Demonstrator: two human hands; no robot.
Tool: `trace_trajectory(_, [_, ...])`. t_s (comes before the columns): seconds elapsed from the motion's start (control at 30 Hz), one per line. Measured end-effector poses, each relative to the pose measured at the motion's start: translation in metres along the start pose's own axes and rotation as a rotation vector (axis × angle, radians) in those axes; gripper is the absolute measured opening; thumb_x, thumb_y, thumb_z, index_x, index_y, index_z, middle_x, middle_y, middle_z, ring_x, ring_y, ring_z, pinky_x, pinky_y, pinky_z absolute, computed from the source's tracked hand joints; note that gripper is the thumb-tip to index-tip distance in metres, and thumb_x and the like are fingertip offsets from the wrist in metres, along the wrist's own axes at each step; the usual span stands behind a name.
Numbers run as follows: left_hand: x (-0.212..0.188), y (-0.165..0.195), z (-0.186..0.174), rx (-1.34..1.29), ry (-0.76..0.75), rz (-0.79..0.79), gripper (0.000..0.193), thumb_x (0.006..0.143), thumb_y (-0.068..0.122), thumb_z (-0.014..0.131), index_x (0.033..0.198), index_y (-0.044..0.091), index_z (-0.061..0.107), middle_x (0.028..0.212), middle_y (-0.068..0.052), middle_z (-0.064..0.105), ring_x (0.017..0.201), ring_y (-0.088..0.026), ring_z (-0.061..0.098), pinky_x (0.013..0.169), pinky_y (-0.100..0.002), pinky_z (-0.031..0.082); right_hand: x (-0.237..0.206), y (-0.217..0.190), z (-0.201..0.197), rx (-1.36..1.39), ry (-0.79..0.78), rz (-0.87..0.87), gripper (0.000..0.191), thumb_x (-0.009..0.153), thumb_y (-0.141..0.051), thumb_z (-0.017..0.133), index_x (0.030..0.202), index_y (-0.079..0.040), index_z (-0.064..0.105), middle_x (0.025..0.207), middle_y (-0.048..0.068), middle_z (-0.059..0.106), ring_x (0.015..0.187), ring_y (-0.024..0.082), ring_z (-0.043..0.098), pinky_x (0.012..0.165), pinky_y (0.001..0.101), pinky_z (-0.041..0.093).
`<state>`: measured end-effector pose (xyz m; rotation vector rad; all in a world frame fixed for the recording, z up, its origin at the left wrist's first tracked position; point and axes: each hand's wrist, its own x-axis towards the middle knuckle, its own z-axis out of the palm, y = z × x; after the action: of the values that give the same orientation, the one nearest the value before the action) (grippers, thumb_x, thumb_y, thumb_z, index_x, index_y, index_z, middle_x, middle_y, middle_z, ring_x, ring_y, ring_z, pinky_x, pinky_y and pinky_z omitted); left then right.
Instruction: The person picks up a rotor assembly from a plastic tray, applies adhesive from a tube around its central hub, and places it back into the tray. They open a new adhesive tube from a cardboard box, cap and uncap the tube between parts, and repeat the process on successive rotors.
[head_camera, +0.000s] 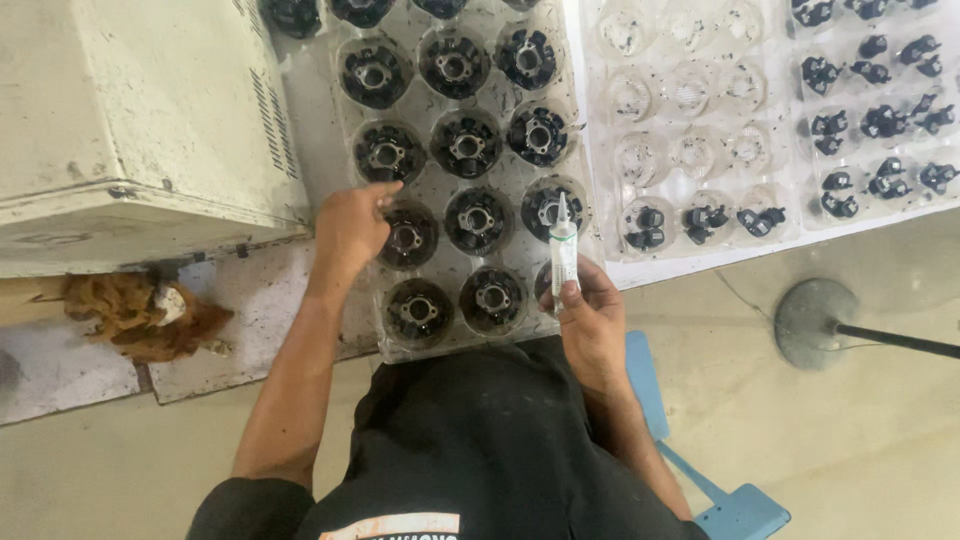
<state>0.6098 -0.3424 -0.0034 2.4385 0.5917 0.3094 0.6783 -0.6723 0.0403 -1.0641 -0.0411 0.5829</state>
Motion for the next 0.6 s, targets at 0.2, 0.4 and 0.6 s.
trace_trajectory(0.2, [0.062, -0.006, -0.013, 0.049, 0.234, 0.023, 0.026, 0.090, 0.010, 0.073, 0.116, 0.011, 0.074, 0.105, -0.007, 0.076, 0.105, -0.031, 0.067, 0.090, -0.045, 0.050, 0.005, -0.024, -0.008, 0.069, -0.045, -0.113, 0.033, 0.105, -0.011, 0.068, 0.135, 0.000, 0.060, 0.120, 0.010, 0.069, 0.102, 0.019, 0.065, 0.093, 0.0378, 0.053])
trace_trajectory(0.4, [0.154, -0.027, 0.027, 0.381, 0.127, 0.051, 0.038, 0.092, 0.040, 0.074, 0.112, 0.007, 0.074, 0.139, -0.028, 0.051, 0.138, -0.051, 0.030, 0.109, -0.065, 0.026, 0.026, -0.043, -0.028, 0.042, -0.026, -0.066, 0.037, 0.103, -0.011, 0.066, 0.138, -0.001, 0.060, 0.119, 0.010, 0.070, 0.100, 0.020, 0.066, 0.087, 0.0353, 0.052])
trace_trajectory(0.6, [0.155, -0.010, 0.029, 0.415, 0.126, -0.003, 0.052, 0.098, 0.055, 0.067, 0.108, 0.004, 0.071, 0.133, -0.034, 0.047, 0.131, -0.055, 0.036, 0.106, -0.068, 0.027, 0.046, -0.056, -0.041, 0.139, -0.076, -0.055, 0.034, 0.101, -0.008, 0.070, 0.133, -0.001, 0.061, 0.118, 0.012, 0.070, 0.103, 0.022, 0.067, 0.090, 0.0362, 0.052])
